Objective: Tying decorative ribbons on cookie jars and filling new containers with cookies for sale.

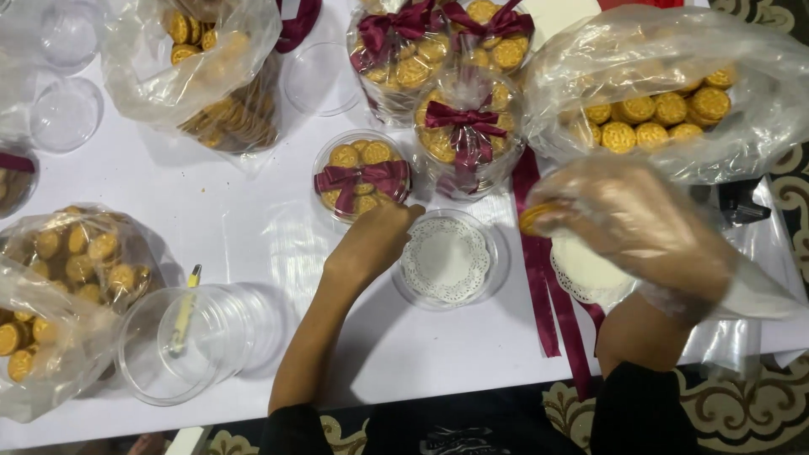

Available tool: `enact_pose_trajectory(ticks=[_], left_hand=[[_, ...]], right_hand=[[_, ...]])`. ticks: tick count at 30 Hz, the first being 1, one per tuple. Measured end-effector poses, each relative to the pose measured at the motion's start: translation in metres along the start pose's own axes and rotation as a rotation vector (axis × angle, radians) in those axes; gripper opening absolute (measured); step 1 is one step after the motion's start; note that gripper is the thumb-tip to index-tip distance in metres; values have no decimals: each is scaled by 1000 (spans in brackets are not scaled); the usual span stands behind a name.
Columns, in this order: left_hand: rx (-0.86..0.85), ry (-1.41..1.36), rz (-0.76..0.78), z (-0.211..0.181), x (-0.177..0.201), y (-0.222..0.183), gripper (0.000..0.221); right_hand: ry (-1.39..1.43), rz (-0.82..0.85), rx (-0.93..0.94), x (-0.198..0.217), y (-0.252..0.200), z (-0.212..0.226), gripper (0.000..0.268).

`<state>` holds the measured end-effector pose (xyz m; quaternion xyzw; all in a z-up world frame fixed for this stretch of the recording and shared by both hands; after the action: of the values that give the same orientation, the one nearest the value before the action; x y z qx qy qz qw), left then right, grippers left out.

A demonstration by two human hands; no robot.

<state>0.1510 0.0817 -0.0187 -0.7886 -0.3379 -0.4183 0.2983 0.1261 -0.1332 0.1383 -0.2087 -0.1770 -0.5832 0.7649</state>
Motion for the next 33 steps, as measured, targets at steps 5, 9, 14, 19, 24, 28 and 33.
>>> enact_pose_trajectory(ticks=[5, 9, 14, 19, 24, 28, 33], left_hand=[[-5, 33, 20, 15, -16, 3, 45], [-4, 55, 16, 16, -15, 4, 44], [-21, 60, 17, 19, -16, 6, 43], [-21, 81, 15, 18, -17, 5, 41], [-20, 90, 20, 15, -15, 5, 42], [-16, 81, 20, 12, -12, 2, 40], [-19, 74, 24, 7, -6, 0, 39]], right_hand=[[-577, 581, -29, -111, 30, 6, 24], [-626, 663, 28, -161, 37, -16, 24], [-694, 808, 107, -193, 38, -26, 25], [-655, 776, 94, -186, 35, -7, 23], [-584, 749, 94, -182, 33, -5, 23], [-342, 716, -96, -181, 33, -14, 25], [-464, 759, 11, -178, 29, -5, 28]])
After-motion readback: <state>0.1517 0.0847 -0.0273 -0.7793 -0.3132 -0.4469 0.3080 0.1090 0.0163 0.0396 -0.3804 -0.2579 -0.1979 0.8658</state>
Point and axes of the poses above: each hand's wrist, its own y-axis towards the middle knuckle, its own x-axis out of the back of the hand, z = x × y, the point moved 7 cm from there along y, towards the middle knuckle, and after that the axes turned 2 degrees about -z, right-handed, at the moved point
